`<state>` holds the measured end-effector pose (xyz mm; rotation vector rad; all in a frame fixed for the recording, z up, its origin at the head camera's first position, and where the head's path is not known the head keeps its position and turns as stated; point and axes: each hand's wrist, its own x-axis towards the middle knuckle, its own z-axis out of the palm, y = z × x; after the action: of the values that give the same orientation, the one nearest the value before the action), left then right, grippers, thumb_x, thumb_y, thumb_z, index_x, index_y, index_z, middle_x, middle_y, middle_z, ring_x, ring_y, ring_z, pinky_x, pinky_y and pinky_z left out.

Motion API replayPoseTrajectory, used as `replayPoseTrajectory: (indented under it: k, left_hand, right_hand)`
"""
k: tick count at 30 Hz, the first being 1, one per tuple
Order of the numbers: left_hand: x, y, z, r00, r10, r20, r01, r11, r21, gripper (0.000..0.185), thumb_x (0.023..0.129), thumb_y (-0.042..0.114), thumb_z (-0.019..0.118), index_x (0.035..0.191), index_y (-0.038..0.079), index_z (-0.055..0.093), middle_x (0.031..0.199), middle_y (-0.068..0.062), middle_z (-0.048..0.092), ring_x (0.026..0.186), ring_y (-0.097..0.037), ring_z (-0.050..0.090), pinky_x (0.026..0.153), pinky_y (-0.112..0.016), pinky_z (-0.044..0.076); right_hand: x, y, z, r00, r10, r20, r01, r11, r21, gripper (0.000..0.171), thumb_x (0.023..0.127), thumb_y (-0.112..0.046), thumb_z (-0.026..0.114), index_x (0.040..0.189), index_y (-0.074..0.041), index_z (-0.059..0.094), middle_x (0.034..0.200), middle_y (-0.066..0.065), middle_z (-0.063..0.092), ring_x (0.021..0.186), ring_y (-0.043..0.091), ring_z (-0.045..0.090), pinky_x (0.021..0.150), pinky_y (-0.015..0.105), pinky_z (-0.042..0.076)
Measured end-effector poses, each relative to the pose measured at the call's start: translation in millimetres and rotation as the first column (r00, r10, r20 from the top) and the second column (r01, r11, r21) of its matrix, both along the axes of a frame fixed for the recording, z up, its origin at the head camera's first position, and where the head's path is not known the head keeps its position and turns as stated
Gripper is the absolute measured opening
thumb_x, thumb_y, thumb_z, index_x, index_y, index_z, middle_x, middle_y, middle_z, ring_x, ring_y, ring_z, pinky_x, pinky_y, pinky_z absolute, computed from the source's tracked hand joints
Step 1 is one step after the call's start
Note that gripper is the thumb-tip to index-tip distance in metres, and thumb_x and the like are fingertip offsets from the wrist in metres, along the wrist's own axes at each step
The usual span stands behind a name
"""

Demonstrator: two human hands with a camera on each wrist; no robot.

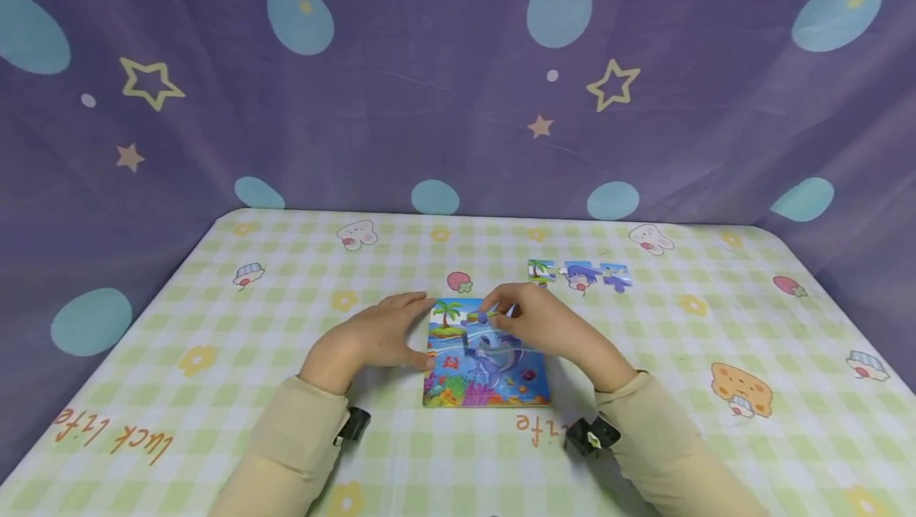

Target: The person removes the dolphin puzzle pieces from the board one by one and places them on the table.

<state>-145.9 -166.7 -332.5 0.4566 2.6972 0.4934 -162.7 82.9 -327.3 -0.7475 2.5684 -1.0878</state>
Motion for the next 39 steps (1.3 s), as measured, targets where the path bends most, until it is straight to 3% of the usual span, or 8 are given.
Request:
replayPoseTrajectory:
  k: [6, 16, 24, 31, 39]
  left_hand:
    - [0.0, 0.7, -0.1, 1.000, 0.003, 0.014, -0.003, 1.000, 0.011, 0.093, 0.082, 0.043, 0.080, 0.155, 0.010, 0.034, 0.161, -0.012, 0.026, 0.147, -0.036, 0.022, 0.114, -0.059, 0.024]
    - [-0.5, 1.1, -1.6, 1.000, 0.005, 0.014, -0.005, 1.000, 0.001, 0.092, 0.082, 0.043, 0.080, 0.155, 0.011, 0.034, 0.161, -0.012, 0.026, 0.147, -0.036, 0.023, 0.114, -0.059, 0.025]
    - [-2.0, 1.3, -2.8, 1.000, 0.011, 0.020, -0.011, 1.000, 0.009, 0.092, 0.082, 0.042, 0.080, 0.156, 0.012, 0.033, 0.162, -0.010, 0.024, 0.148, -0.035, 0.020, 0.116, -0.058, 0.023]
    - [-2.7, 2.3, -1.7, 1.000, -0.001, 0.012, 0.001, 1.000, 0.007, 0.093, 0.082, 0.044, 0.079, 0.156, 0.011, 0.033, 0.162, -0.011, 0.024, 0.147, -0.036, 0.021, 0.115, -0.058, 0.023]
    - [-1.6, 1.0, -1.4, 1.000, -0.001, 0.017, 0.001, 1.000, 0.006, 0.093, 0.083, 0.044, 0.079, 0.156, 0.011, 0.032, 0.162, -0.012, 0.024, 0.147, -0.036, 0.020, 0.115, -0.058, 0.023]
  right_hand:
    - [-8.4, 21.5, 1.4, 0.998, -0.021, -0.066, 0.020, 1.000, -0.007, 0.016, 0.095, -0.006, 0.063, 0.108, -0.004, 0.071, 0.094, 0.006, 0.067, 0.082, 0.019, 0.060, 0.074, 0.035, 0.051]
    - [-16.5, 46.4, -4.1, 0.997, -0.056, -0.061, 0.053, 0.997, -0.047, 0.016, 0.096, -0.007, 0.062, 0.109, 0.000, 0.069, 0.084, 0.007, 0.067, 0.076, 0.021, 0.062, 0.069, 0.033, 0.050]
    - [-22.5, 59.6, -6.8, 0.994, -0.071, -0.084, 0.068, 0.997, -0.036, 0.017, 0.097, -0.008, 0.063, 0.111, 0.000, 0.068, 0.086, 0.006, 0.067, 0.074, 0.024, 0.062, 0.066, 0.033, 0.051]
    - [-26.6, 71.9, -5.7, 0.993, -0.111, -0.047, 0.107, 0.992, -0.072, 0.018, 0.097, -0.004, 0.062, 0.113, 0.002, 0.066, 0.086, 0.009, 0.067, 0.069, 0.030, 0.064, 0.064, 0.035, 0.052]
    - [-32.1, 80.8, -9.4, 0.991, -0.128, -0.049, 0.123, 0.987, -0.105, 0.019, 0.095, 0.000, 0.064, 0.113, 0.006, 0.065, 0.082, 0.010, 0.067, 0.063, 0.023, 0.061, 0.059, 0.032, 0.051]
